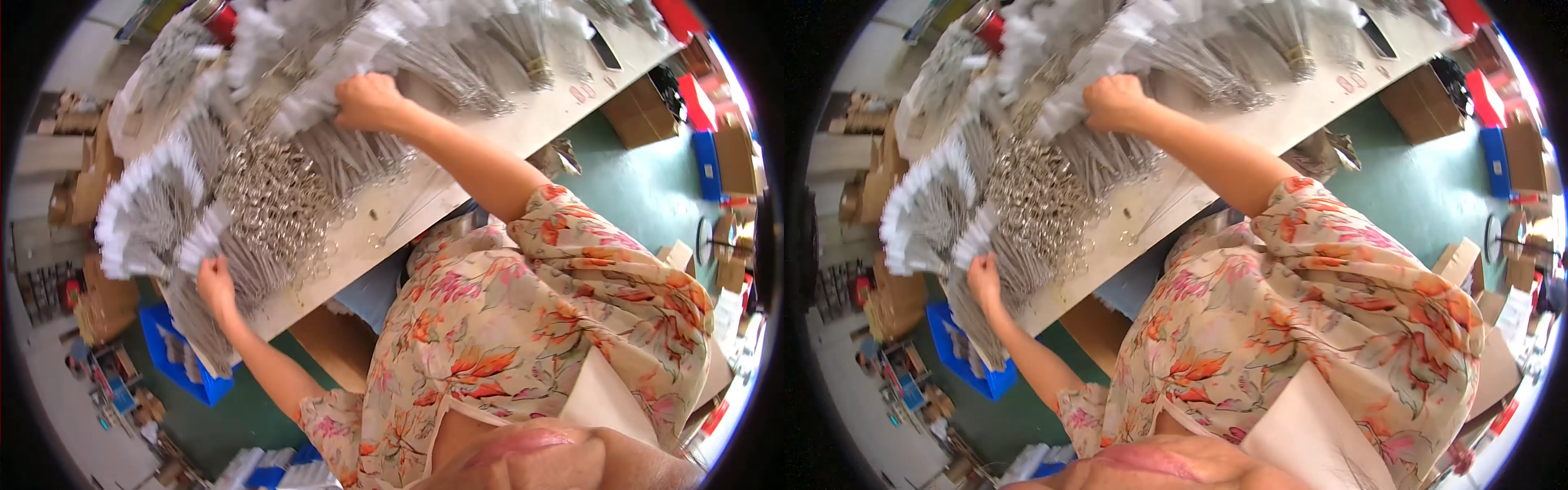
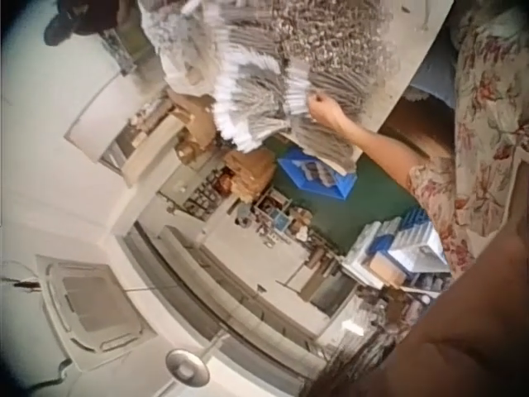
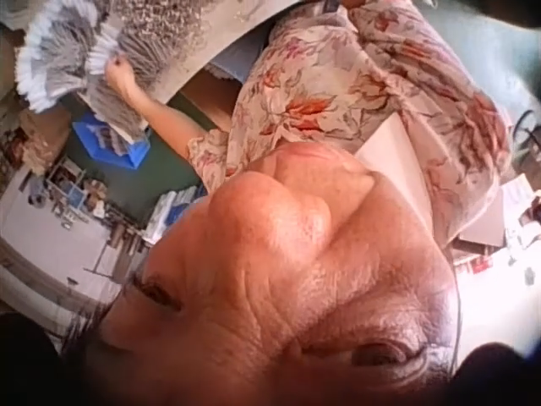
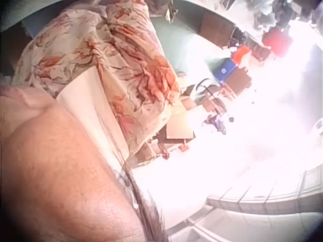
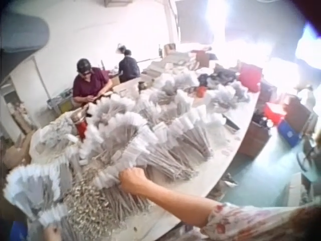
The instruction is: Assembling small wire-bristled cleaning brushes by threading metal rings onto their wire shafts.
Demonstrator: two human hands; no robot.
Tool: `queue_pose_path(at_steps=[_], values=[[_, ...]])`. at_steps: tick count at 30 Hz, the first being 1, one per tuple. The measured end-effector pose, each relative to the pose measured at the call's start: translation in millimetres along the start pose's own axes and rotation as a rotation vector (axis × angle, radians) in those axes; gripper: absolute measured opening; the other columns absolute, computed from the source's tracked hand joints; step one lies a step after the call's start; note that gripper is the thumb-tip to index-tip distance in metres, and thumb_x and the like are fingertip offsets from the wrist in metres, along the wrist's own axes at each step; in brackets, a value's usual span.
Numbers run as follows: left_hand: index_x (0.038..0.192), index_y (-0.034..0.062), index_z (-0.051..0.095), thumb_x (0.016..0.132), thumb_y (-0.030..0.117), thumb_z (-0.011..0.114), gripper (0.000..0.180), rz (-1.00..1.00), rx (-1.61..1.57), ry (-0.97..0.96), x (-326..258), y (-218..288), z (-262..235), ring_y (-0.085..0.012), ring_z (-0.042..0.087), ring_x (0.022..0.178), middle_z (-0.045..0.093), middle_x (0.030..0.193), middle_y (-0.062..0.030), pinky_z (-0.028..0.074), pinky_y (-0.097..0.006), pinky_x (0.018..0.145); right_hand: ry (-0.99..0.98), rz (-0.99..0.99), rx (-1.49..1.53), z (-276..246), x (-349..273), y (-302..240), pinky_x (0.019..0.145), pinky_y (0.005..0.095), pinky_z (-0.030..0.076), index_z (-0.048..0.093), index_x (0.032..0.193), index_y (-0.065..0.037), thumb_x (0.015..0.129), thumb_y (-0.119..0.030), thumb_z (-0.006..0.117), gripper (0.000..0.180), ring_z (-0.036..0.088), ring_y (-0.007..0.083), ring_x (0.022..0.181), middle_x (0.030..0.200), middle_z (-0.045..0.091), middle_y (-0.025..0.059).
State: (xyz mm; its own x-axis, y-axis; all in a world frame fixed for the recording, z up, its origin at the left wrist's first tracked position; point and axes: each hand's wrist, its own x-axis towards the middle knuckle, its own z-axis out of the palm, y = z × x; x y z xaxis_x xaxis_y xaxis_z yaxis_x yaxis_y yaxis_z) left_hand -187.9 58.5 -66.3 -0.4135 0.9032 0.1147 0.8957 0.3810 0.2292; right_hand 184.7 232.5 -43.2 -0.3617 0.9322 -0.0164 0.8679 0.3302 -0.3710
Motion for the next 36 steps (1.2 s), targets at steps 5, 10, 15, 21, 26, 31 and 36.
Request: queue_pose_path(at_steps=[5, 10, 15, 21, 26, 31, 36], values=[[0.079, -0.0018, 0.056, 0.085, 0.023, 0.057, 0.025, -0.065, -0.03, -0.127, -3.1, 13.2, -6.4, -0.0282, 0.058, 0.069, 0.063, 0.075, -0.0141, 0.044, -0.036, 0.067, -0.157, 0.063, 0.314, -17.5, -9.8, 10.8, 0.066, 0.035, 0.053, 0.065, 0.081, -0.003, 0.073, -0.026, 0.055, 0.026, 0.066, 0.025, 0.074, 0.082, 0.066, 0.0157], [0.088, -0.0012, 0.058, 0.09, 0.018, 0.049, 0.021, -0.024, -0.28, 0.294, -5.0, -3.0, -13.9, -0.0201, 0.058, 0.07, 0.063, 0.078, -0.0102, 0.044, -0.033, 0.069, -0.172, -0.005, 1.113, -49.6, -47.3, 35.1, 0.057, 0.0319, 0.053, 0.056, 0.086, -0.002, 0.085, -0.018, 0.054, 0.016, 0.064, 0.0168, 0.062, 0.072, 0.064, 0.0096], [0.106, 0.0017, 0.059, 0.092, 0.015, 0.047, 0.023, 0.033, -0.359, 0.509, -3.5, 51.1, -34.6, -0.0155, 0.053, 0.067, 0.06, 0.081, -0.0062, 0.043, -0.029, 0.066, 0.566, 0.113, 0.389, -80.2, -27.1, 119.4, 0.064, 0.0325, 0.049, 0.057, 0.094, -0.009, 0.085, -0.029, 0.057, 0.022, 0.063, 0.019, 0.074, 0.074, 0.063, 0.009], [0.113, 0.0071, 0.06, 0.094, 0.019, 0.046, 0.026, -0.065, -0.767, 0.379, -12.2, 135.8, -25.5, -0.0016, 0.03, 0.052, 0.046, 0.075, 0.0043, 0.023, -0.017, 0.042, 0.359, 0.195, 0.161, -83.9, -3.6, 144.1, 0.07, 0.0374, 0.05, 0.069, 0.085, -0.016, 0.073, -0.04, 0.065, 0.028, 0.063, 0.0257, 0.08, 0.08, 0.066, 0.0056], [0.114, 0.0045, 0.059, 0.094, 0.021, 0.048, 0.028, -0.133, -1.046, 0.151, -12.5, 169.6, -21.4, 0.0012, 0.024, 0.049, 0.039, 0.071, 0.0068, 0.016, -0.017, 0.039, 0.212, 0.151, 0.169, -96.5, -4.7, 153.9, 0.07, 0.0367, 0.05, 0.069, 0.083, -0.014, 0.07, -0.037, 0.068, 0.027, 0.063, 0.0254, 0.08, 0.08, 0.066, 0.0059], [0.114, 0.0012, 0.057, 0.095, 0.022, 0.047, 0.03, -0.071, -1.12, 0.054, -6.3, 187.0, -16.4, 0.0011, 0.024, 0.048, 0.04, 0.069, 0.0056, 0.016, -0.018, 0.039, 0.276, 0.047, 0.367, -134.0, -17.7, 149.7, 0.066, 0.0317, 0.049, 0.07, 0.078, -0.01, 0.071, -0.029, 0.072, 0.021, 0.062, 0.0211, 0.07, 0.075, 0.066, 0.0071], [0.112, -0.0028, 0.057, 0.094, 0.023, 0.049, 0.032, -0.037, -1.212, -0.003, -2.2, 185.6, -16.4, 0.001, 0.022, 0.047, 0.041, 0.068, 0.0048, 0.016, -0.018, 0.039, 0.258, 0.002, 0.277, -163.1, -23.4, 152.3, 0.061, 0.0303, 0.047, 0.07, 0.08, -0.007, 0.074, -0.025, 0.071, 0.02, 0.06, 0.0191, 0.063, 0.07, 0.065, 0.0078]])
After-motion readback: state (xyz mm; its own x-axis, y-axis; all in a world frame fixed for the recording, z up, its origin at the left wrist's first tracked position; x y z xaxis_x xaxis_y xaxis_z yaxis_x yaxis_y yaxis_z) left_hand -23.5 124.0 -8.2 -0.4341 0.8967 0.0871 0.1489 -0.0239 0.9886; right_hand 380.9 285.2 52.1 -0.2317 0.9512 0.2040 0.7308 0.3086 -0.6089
